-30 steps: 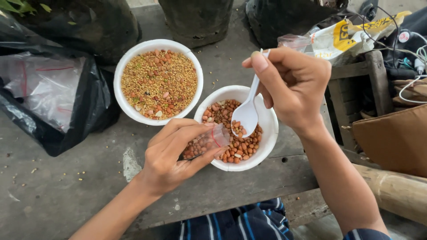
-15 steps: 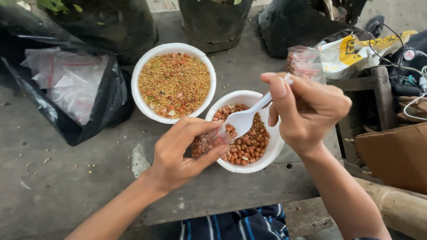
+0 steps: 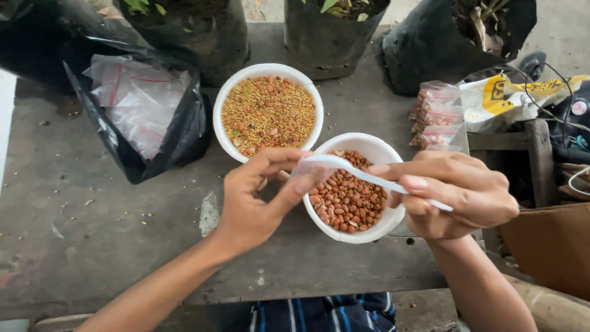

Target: A person uses a plastic spoon to scoop peanuts from a bowl into small plastic zip-lock bags on a wooden table.

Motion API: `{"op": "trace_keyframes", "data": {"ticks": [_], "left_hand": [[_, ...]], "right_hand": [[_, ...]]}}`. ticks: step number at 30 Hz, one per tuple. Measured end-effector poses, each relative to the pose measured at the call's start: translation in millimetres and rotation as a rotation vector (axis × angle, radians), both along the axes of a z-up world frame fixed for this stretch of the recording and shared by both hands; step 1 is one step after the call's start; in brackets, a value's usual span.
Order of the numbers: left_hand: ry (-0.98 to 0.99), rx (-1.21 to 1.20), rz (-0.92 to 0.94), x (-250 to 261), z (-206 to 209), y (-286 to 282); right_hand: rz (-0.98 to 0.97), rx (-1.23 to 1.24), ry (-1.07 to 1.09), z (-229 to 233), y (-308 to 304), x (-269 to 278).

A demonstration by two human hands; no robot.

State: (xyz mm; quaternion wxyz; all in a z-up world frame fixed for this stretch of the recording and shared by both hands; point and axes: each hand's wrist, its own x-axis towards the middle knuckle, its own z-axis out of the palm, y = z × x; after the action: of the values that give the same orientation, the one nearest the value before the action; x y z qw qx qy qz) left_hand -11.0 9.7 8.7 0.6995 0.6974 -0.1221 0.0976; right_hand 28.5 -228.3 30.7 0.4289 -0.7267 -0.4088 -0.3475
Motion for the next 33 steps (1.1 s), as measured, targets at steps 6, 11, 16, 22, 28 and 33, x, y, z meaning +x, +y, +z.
{"op": "trace_keyframes", "data": {"ticks": [6,11,16,22,28,33], "left_hand": [[0.24,-0.37,-0.113,9.7,1.1,4.9],[0.369,-0.725,-0.141,15.4,0.7,11.7],[0.432,-0.685,-0.094,16.1,6.5,9.7],[0.278,-0.415,-0.142,7.9,12.0,2.9],[0.208,-0.44,-0.233,7.7,7.5,8.3],[0.241,-0.408,-0.244,12.0,6.0,12.3]], "right_hand": [[-0.039,0.301,-0.008,-1.5,12.1,9.7],[-0.147,0.28,-0.041,-6.1,-3.1,19.9],[-0.164,0.218,-0.057,-10.1,-2.7,24.2],[-0.156,0.03,-0.145,-7.5,2.0,27.3],[-0.368,0.027,0.009,-17.5,14.5,34.7],[-0.336,0.002,0.205,-14.8,16.1,40.5]]}}
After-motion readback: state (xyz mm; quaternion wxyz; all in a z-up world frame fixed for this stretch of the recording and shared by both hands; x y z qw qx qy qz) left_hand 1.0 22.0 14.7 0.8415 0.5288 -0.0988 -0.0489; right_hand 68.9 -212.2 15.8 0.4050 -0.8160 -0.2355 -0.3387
